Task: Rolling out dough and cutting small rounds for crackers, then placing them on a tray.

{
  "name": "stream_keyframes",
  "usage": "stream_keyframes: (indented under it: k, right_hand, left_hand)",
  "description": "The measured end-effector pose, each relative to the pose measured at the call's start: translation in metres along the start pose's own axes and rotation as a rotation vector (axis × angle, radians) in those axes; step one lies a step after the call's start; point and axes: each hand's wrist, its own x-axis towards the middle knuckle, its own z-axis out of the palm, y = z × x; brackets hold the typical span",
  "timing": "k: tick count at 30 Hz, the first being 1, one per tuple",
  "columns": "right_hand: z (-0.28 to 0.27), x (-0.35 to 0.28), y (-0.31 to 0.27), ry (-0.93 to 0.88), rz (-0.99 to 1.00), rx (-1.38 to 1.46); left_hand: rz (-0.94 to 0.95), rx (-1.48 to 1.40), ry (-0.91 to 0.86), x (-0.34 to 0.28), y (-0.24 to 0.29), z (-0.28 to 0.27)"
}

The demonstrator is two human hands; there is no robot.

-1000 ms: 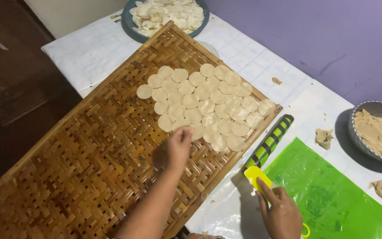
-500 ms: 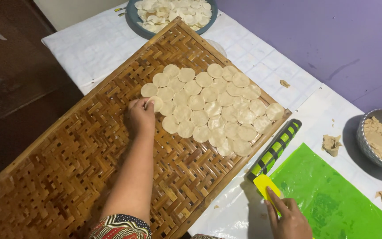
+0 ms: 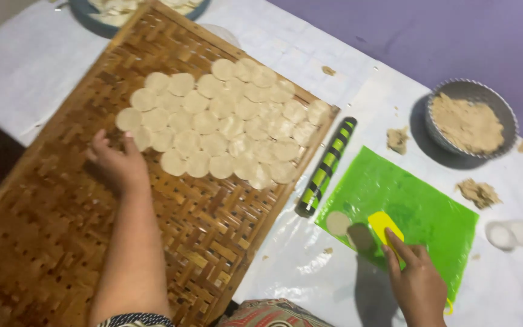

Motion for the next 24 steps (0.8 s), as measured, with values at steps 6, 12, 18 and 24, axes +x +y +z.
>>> stream_keyframes:
  k: [6, 12, 18, 24]
  right_hand:
    - [0.014, -0.014, 0.044, -0.134, 0.097, -0.188]
    - [0.026, -0.031, 0.021, -0.121, -0.077, -0.168]
    - [0.038, -0.033, 0.02, 0.003, -0.174, -0.161]
    - [0.046, -0.023, 0.016, -0.039, -0.059, 0.035]
  left_hand:
    - [0.171, -0.461, -0.305, -0.055, 0.098, -0.053]
    - [0.186, -0.422, -0.711, -0.132, 0.169, -0.085]
    - [0.31, -0.543, -0.86, -0.191, 0.186, -0.09]
    - [0.044, -0.66, -1.169, -0.224, 0.203, -0.107]
